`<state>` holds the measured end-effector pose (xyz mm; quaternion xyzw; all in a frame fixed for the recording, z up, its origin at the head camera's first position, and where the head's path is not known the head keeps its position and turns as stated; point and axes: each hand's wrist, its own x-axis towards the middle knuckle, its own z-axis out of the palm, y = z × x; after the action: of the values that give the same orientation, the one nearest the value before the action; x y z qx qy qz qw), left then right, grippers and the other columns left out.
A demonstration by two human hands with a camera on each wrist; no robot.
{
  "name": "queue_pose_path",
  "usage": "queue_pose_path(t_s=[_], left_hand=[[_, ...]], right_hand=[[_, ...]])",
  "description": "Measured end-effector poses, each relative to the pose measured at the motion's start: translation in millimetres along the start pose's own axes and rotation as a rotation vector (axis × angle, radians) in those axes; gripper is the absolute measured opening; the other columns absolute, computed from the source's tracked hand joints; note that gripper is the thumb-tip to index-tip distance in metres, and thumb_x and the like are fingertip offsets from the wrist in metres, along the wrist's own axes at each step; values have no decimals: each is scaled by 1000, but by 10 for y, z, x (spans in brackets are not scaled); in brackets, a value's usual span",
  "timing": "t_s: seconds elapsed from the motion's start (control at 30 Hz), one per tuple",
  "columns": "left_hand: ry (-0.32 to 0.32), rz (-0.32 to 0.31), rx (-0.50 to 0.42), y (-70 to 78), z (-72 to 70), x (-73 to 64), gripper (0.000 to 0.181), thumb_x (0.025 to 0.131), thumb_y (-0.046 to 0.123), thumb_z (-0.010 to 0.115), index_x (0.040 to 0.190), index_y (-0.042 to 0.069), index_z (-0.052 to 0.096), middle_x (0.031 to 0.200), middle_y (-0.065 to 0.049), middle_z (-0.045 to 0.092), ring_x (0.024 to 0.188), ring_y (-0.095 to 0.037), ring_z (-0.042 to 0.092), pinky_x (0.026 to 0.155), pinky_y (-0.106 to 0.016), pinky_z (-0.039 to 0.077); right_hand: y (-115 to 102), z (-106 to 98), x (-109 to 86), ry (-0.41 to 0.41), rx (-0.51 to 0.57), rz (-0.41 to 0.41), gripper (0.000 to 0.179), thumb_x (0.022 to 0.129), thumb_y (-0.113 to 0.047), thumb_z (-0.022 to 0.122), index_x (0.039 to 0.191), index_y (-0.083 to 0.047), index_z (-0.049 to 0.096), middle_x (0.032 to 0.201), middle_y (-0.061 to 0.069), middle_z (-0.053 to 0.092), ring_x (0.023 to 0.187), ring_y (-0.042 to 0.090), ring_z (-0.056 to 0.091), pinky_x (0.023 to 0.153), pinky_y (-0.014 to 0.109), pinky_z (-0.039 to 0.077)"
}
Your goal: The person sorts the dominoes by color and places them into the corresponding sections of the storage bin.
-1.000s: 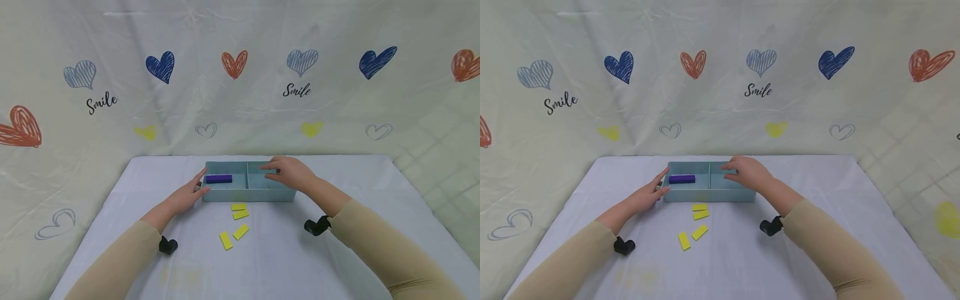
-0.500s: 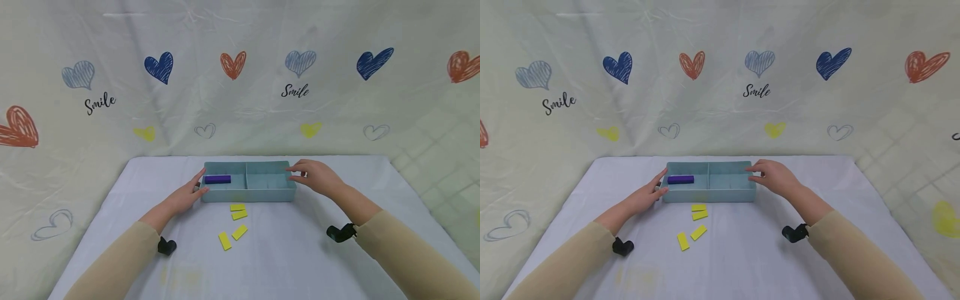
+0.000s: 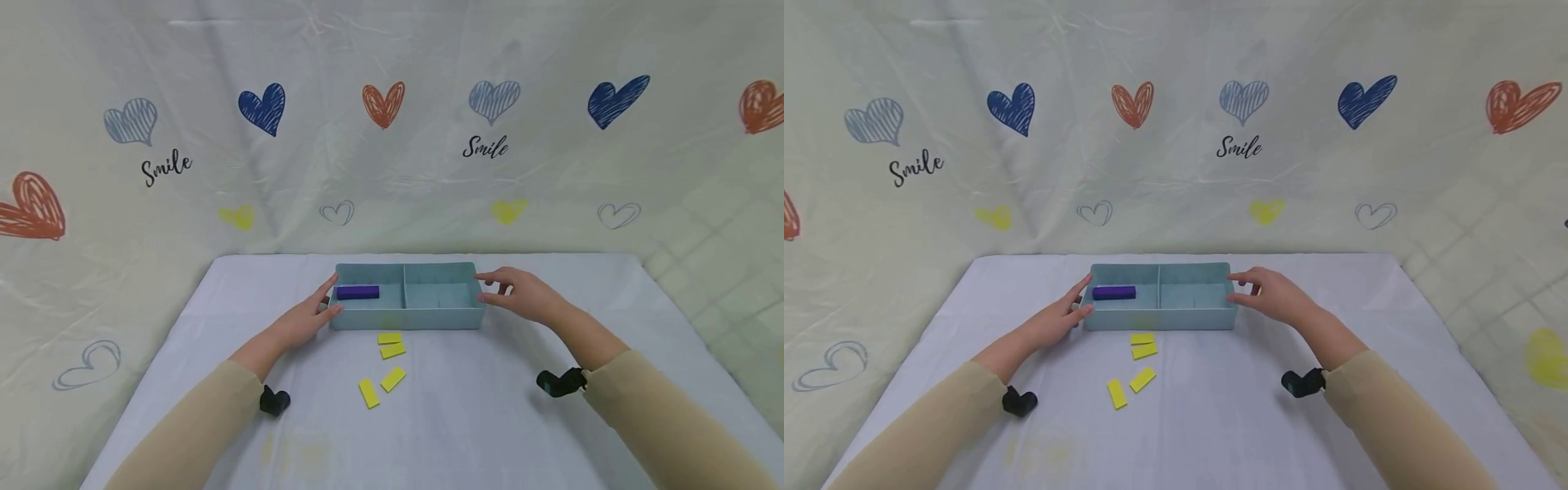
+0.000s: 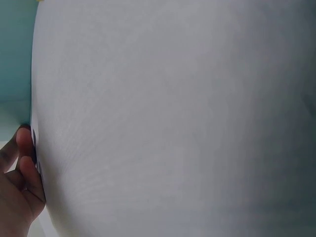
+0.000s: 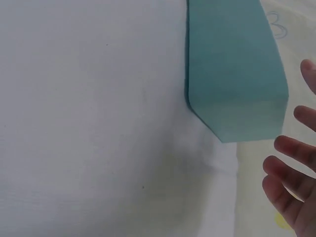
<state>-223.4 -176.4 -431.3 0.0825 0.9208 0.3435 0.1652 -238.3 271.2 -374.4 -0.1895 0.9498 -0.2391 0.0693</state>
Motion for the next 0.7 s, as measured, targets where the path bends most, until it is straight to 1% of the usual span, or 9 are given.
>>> queue_pose_path(t_s=[0.13, 0.33, 0.53, 0.6, 0.7], left_hand=[[4, 11, 7, -14, 4, 15, 75, 97, 64, 45, 155, 52, -1, 152, -17, 39, 132, -40, 45, 108, -65, 30], [0, 5, 5, -5, 4, 3, 75, 97, 63, 45, 155, 51, -2, 152, -18, 38, 133, -41, 45, 108, -65, 30], [2, 0, 4, -5, 6, -7, 75, 98, 63, 44, 155, 52, -2, 152, -18, 38, 133, -40, 45, 108, -65, 30], [6, 0, 2, -6, 1, -8, 74, 98, 63, 45, 155, 52, -2, 153, -17, 38, 134, -40, 44, 109, -65, 29], [4, 12, 2, -10, 1, 2, 74, 98, 63, 45, 154, 53, -2, 153, -17, 38, 135, -40, 43, 109, -65, 28]], right_hand=[[105, 84, 21, -34, 52, 32, 68, 92, -52, 66, 148, -17, 49, 129, 14, 57, 105, 25, 55, 80, 37, 48], [253, 224, 34, -70, 141, 69, 77, 93, -57, 61, 156, -26, 33, 138, 16, 51, 115, 31, 54, 85, 41, 50], [258, 294, 25, -94, 235, 79, 75, 97, -49, 60, 159, -28, 23, 146, 20, 45, 123, 39, 53, 84, 41, 53], [250, 300, 22, -102, 246, 74, 75, 98, -47, 58, 160, -27, 20, 148, 21, 43, 125, 40, 52, 85, 43, 53], [242, 299, 17, -111, 248, 90, 75, 99, -46, 57, 160, -30, 18, 149, 21, 42, 128, 42, 49, 88, 45, 52]])
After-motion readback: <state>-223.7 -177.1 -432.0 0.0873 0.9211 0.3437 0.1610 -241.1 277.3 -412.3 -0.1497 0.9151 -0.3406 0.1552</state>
